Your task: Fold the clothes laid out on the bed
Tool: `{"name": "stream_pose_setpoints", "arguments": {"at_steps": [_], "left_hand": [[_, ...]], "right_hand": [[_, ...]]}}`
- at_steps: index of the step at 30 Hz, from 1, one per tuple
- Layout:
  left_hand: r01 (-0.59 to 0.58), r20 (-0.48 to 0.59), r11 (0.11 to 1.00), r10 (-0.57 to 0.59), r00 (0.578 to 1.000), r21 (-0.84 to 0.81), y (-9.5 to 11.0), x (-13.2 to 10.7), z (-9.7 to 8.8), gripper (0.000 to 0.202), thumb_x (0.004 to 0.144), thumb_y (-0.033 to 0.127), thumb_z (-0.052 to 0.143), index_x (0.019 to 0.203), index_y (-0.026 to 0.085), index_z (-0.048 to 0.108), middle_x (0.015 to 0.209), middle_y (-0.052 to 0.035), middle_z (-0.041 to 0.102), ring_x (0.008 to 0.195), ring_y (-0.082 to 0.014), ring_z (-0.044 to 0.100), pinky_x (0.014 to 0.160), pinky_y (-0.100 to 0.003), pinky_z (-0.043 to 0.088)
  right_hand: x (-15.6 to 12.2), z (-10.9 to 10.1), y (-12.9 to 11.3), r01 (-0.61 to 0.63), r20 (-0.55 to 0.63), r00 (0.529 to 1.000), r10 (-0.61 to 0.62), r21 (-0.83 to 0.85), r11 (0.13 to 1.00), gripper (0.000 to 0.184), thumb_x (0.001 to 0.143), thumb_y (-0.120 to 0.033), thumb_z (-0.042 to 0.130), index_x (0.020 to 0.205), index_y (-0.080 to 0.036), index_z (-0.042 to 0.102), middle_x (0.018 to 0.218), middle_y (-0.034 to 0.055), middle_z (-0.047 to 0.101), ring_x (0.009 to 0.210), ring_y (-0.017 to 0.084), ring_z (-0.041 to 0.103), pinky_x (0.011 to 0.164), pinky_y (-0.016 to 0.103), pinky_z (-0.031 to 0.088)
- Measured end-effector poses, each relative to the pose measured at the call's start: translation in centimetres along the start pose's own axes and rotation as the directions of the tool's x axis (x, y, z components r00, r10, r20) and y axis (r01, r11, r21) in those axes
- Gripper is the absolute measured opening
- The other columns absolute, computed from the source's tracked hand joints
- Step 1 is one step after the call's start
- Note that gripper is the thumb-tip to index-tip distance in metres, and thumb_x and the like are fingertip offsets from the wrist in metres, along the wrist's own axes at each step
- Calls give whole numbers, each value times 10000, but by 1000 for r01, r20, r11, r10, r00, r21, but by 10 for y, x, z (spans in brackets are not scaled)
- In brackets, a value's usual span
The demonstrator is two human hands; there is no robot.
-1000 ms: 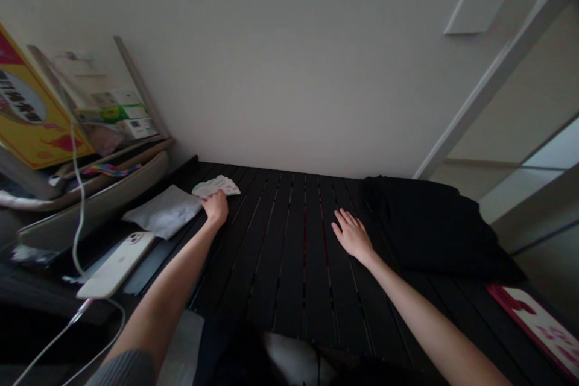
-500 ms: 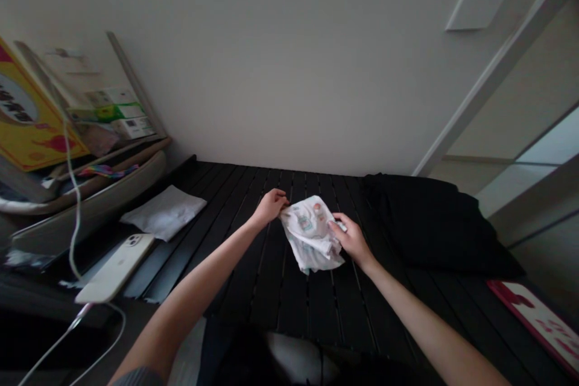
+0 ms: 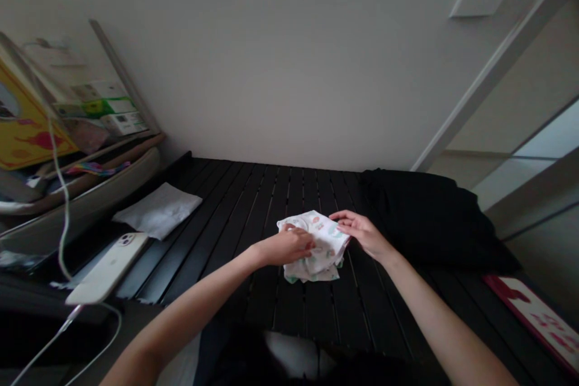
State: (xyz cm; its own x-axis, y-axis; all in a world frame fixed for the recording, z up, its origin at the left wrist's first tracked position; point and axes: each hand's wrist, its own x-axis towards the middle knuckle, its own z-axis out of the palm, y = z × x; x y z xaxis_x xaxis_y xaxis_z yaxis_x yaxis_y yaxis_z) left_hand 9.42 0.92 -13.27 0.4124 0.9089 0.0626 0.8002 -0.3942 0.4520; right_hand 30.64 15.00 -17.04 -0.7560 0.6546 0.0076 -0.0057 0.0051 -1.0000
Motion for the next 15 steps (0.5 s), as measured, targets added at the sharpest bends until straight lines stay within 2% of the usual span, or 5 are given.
{"name": "stream_pose_setpoints", "arguments": {"at_steps": [4,8,10,12,15], "left_hand": [[68,-321,818,-299,898,-572,-17,14,-12,211,923,364,436,938,171,522,774,5,565,670,-115,547,603,-214,432],[220,-553,664,-729,403,-715,-54,24,-19,192,882,260,475,1045,159,461,951,-60,569,842,-150,579,710,-254,466],[340,-623,683,-730,280,-647,-63,21,-18,374,834,169,505,1192,149,400,1169,-132,531,1048,-198,558,857,-332,462],[402,-682,780,-619,390,-480,-61,15,-12,456,804,112,501,1245,162,394,1270,-147,500,1160,-225,513,958,-395,422],[251,-518,944,-327,790,-214,-45,10,2,369,838,102,451,1192,198,497,1220,-102,580,1167,-209,531,1002,-390,405]], "right_hand": [[-3,0,-15,109,-96,992,-86,261,959,426,757,-349,685,1161,-275,575,1110,52,661,909,191,646,783,328,494],[0,1,-6,104,-130,986,-101,16,994,532,759,-364,667,1254,-281,493,1257,85,594,1066,229,605,940,416,442],[-2,3,1,50,-126,988,-87,-270,962,402,760,-384,644,1123,-227,573,1171,95,617,980,213,617,880,385,469],[-6,4,5,0,-87,995,-56,-544,839,305,747,-400,639,971,-195,618,1029,86,637,859,194,610,781,343,483],[-16,5,3,-59,-22,997,68,-788,613,284,701,-414,680,860,-192,603,778,28,616,684,169,563,634,296,438]]}}
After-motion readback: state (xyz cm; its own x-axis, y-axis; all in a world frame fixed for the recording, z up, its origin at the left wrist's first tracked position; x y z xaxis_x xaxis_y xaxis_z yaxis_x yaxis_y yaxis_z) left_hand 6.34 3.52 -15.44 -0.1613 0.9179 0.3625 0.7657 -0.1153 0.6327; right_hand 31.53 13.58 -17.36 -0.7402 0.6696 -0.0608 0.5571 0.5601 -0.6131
